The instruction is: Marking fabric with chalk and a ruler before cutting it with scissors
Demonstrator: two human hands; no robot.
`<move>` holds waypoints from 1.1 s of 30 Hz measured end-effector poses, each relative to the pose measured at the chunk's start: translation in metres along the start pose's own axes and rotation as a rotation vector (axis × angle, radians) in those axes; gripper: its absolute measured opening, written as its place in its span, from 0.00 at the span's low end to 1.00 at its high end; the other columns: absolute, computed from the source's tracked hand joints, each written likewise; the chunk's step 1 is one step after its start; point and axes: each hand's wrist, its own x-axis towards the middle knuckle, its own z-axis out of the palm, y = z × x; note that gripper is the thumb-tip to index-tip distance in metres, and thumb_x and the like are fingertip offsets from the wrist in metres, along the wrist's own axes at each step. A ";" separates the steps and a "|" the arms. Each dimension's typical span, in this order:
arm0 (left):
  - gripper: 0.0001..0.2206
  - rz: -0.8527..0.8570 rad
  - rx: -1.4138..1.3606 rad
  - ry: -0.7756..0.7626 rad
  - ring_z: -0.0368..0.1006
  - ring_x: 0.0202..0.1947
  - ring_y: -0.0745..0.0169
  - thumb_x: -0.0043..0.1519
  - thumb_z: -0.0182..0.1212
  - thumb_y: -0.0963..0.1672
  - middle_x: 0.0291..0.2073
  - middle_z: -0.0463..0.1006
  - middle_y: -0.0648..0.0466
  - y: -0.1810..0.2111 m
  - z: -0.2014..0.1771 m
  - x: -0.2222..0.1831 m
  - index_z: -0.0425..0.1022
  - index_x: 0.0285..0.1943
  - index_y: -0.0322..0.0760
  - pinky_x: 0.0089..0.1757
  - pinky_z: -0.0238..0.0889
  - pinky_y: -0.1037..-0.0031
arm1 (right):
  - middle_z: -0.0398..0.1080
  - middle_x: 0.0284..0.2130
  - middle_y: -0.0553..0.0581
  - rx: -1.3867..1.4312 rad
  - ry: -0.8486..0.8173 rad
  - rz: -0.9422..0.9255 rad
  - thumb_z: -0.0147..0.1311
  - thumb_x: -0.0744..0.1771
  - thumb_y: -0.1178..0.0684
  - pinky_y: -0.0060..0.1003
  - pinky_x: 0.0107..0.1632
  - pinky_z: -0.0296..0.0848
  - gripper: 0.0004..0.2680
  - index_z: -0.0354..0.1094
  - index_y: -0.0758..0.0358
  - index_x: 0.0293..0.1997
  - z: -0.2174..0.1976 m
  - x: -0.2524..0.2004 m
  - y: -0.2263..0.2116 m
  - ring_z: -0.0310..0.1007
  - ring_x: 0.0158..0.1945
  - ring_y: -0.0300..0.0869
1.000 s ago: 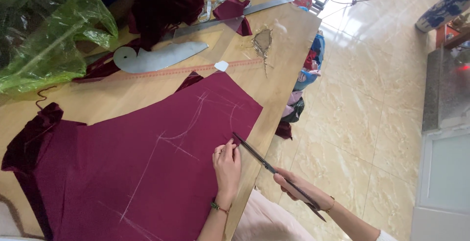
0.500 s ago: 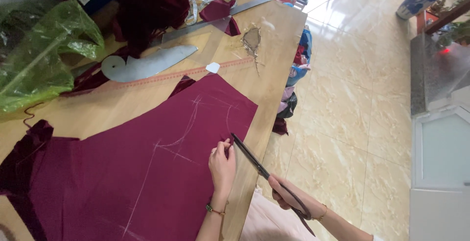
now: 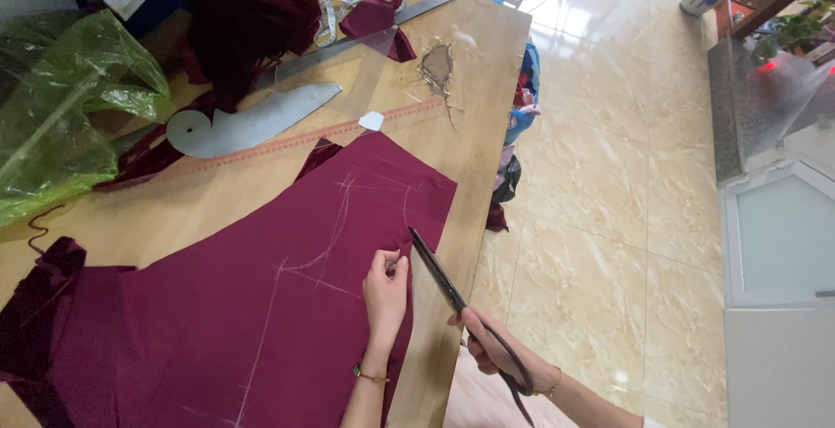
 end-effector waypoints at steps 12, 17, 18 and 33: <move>0.05 -0.028 -0.112 -0.038 0.78 0.37 0.64 0.62 0.61 0.46 0.34 0.83 0.57 -0.016 0.007 0.011 0.74 0.40 0.42 0.43 0.68 0.70 | 0.46 0.25 0.45 0.009 0.017 -0.056 0.35 0.71 0.33 0.27 0.25 0.40 0.16 0.55 0.52 0.37 0.028 0.020 0.005 0.40 0.25 0.32; 0.05 -0.031 -0.216 -0.025 0.76 0.36 0.66 0.62 0.62 0.45 0.32 0.81 0.56 -0.027 0.010 0.017 0.75 0.40 0.41 0.42 0.67 0.72 | 0.45 0.19 0.47 0.161 0.024 -0.063 0.36 0.71 0.32 0.28 0.20 0.38 0.18 0.58 0.57 0.38 0.028 0.046 0.030 0.37 0.18 0.32; 0.05 -0.071 -0.308 -0.030 0.74 0.38 0.68 0.63 0.62 0.44 0.33 0.80 0.55 -0.027 0.010 0.017 0.75 0.40 0.39 0.42 0.67 0.75 | 0.44 0.18 0.46 0.198 0.031 -0.047 0.37 0.71 0.32 0.28 0.21 0.39 0.18 0.57 0.57 0.37 0.032 0.043 0.027 0.37 0.18 0.32; 0.05 -0.313 -0.719 -0.075 0.58 0.27 0.77 0.65 0.62 0.43 0.26 0.64 0.65 -0.029 0.005 0.024 0.69 0.41 0.45 0.31 0.52 0.80 | 0.43 0.17 0.44 0.271 0.062 -0.125 0.38 0.70 0.29 0.29 0.25 0.43 0.19 0.56 0.56 0.36 0.068 0.045 -0.001 0.38 0.19 0.33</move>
